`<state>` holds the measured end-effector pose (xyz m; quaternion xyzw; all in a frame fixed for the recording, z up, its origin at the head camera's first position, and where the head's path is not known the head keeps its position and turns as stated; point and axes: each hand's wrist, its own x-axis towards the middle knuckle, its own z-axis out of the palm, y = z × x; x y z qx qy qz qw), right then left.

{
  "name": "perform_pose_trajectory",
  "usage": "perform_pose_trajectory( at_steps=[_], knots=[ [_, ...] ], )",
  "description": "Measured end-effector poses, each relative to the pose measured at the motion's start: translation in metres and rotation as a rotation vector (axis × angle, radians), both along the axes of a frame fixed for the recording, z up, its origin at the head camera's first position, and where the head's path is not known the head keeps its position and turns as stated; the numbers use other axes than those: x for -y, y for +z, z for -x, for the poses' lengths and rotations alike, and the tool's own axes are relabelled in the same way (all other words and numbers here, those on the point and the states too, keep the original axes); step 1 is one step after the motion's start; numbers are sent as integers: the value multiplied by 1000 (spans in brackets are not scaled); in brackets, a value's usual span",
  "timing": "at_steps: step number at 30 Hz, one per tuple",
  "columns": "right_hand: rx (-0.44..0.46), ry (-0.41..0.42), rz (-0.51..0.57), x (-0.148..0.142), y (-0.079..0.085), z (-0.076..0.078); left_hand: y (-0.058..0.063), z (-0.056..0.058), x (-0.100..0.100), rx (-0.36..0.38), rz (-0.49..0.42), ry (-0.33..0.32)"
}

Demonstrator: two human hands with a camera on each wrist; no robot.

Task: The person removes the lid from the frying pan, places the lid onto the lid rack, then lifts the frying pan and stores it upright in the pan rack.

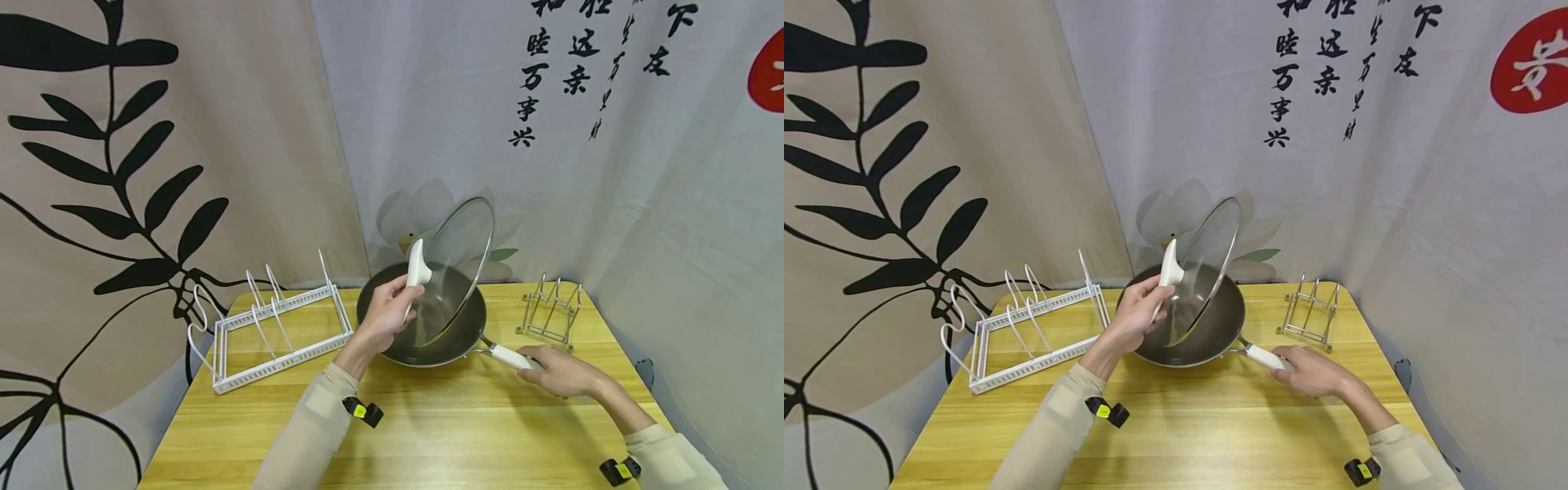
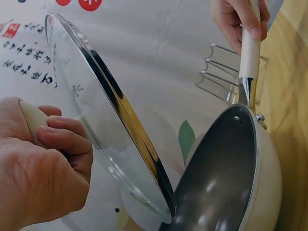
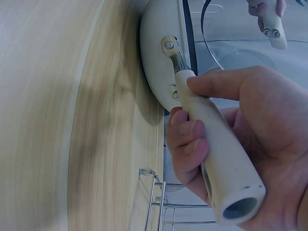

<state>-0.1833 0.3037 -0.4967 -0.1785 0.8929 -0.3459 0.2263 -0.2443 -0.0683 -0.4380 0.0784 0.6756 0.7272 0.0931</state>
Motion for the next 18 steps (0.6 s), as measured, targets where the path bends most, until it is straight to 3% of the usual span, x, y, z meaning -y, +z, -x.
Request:
perform_pose_trajectory(
  at_steps=[18],
  knots=[
    [-5, 2, 2, -1, -1, 1, -1, 0, -2, 27, -68, -23]
  ],
)
